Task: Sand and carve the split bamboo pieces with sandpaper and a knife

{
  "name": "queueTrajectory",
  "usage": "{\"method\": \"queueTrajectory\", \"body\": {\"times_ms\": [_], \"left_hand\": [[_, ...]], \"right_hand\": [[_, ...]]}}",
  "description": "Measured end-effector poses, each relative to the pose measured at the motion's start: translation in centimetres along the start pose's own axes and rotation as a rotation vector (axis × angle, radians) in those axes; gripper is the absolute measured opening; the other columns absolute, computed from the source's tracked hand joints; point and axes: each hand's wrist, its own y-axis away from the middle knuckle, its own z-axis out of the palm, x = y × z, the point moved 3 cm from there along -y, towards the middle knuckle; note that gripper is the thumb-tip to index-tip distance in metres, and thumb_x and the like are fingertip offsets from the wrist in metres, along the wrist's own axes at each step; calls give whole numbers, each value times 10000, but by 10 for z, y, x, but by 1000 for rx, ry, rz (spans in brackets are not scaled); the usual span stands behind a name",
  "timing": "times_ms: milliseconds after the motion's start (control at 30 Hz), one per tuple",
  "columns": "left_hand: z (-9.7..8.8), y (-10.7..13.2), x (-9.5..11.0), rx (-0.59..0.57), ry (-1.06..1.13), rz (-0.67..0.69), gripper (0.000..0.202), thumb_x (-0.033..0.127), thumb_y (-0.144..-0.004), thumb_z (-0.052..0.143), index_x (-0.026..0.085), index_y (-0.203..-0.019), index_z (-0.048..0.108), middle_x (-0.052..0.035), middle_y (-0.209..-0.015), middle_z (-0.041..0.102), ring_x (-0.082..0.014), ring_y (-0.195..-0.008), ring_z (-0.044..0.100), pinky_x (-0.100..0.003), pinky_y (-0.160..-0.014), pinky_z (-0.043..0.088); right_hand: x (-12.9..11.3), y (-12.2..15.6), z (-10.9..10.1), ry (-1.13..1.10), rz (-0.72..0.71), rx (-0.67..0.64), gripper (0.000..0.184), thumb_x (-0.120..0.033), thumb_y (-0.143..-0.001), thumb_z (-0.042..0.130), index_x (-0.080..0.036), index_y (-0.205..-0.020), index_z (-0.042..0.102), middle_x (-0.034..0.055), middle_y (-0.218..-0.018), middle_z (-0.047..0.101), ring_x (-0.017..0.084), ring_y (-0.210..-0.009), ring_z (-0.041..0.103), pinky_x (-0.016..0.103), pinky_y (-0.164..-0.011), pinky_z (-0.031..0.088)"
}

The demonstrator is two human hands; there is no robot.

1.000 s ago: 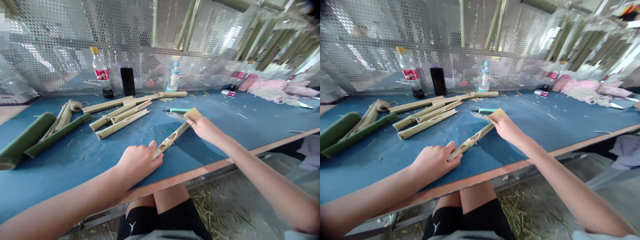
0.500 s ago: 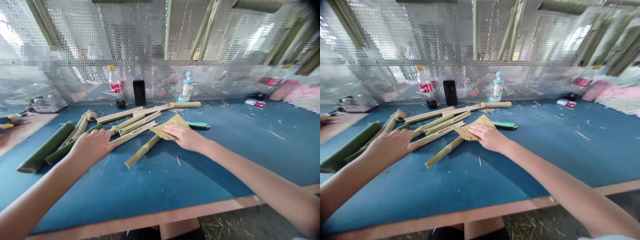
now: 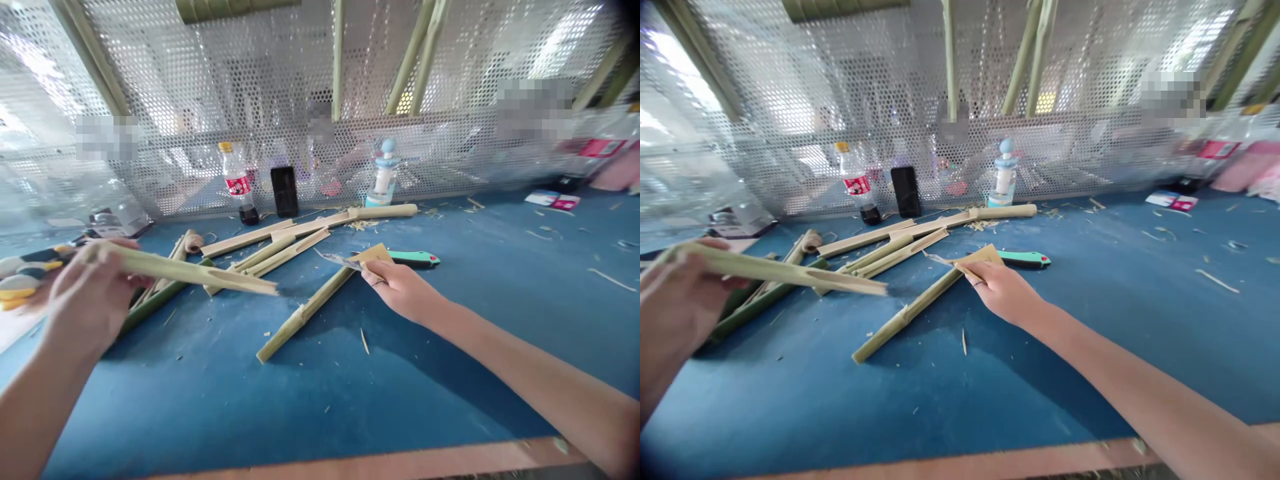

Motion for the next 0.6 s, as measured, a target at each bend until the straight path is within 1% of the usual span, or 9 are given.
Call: {"method": "queueTrajectory", "body": {"times_ms": [33,100,167,233,300,367,467,533,600], "left_hand": [[-2,-7,4,50,134,-16,491,576,-933,382,342,-1361,435,80,-1435,485,-309,-1291,427,-403,-911,483],[5,-23,15,35,224,-77,609,628,-933,301,330,-1465,303,100,-1578,256,-324,-1433,218,-372,-969,473],[25,-40,25,-55,237,-136,684,643,-928,308,230,-1474,322,30,-1551,333,-325,-1390,321,-329,-957,498],[58,-55,33,-162,170,-137,647,603,-960,302,166,-1426,404,-29,-1410,511,-266,-1232,512,-287,-908,523],[103,-62,35,-234,98,-112,584,560,-991,270,142,-1346,472,-74,-1248,605,-184,-1021,621,-283,-831,549],[158,-58,34,-350,13,-75,523,545,-991,335,122,-1203,557,-107,-1089,646,-163,-867,646,-345,-771,565],[232,-38,31,-530,-159,39,365,452,-962,502,128,-1091,611,-72,-1000,647,-170,-842,638,-357,-755,558],[257,-26,30,-612,-283,136,312,385,-954,540,132,-1126,601,-72,-1030,640,-173,-862,636,-357,-762,559],[259,-23,28,-655,-419,255,301,351,-952,548,141,-1163,592,-83,-1104,627,-193,-942,629,-389,-821,550]], "right_hand": [[0,0,2,-9,-17,-16,341,-248,-969,400,-232,-1233,615,57,-1197,686,241,-1127,631,396,-968,505],[2,0,6,-10,-43,-52,354,-235,-952,417,-230,-1248,609,56,-1244,665,239,-1164,610,397,-994,487],[4,0,9,-7,-42,-74,372,-232,-944,419,-232,-1269,601,56,-1270,650,241,-1179,600,398,-999,479],[4,0,10,-22,-39,-64,367,-251,-946,423,-241,-1263,607,57,-1236,668,239,-1133,624,383,-965,492],[4,0,8,-49,-37,-22,325,-288,-944,444,-253,-1200,641,50,-1129,708,231,-1025,663,353,-892,510],[4,0,3,-64,-9,41,293,-339,-953,438,-241,-1103,671,44,-945,731,220,-845,680,322,-771,516],[10,1,-10,-47,91,191,397,-419,-992,340,-189,-966,661,38,-676,658,204,-608,609,302,-613,459],[17,1,-18,-34,147,283,451,-455,-998,294,-173,-919,636,35,-615,608,202,-576,573,300,-589,424],[22,-1,-22,-34,169,308,457,-475,-994,296,-172,-909,627,35,-615,598,201,-586,568,294,-588,411]]}}
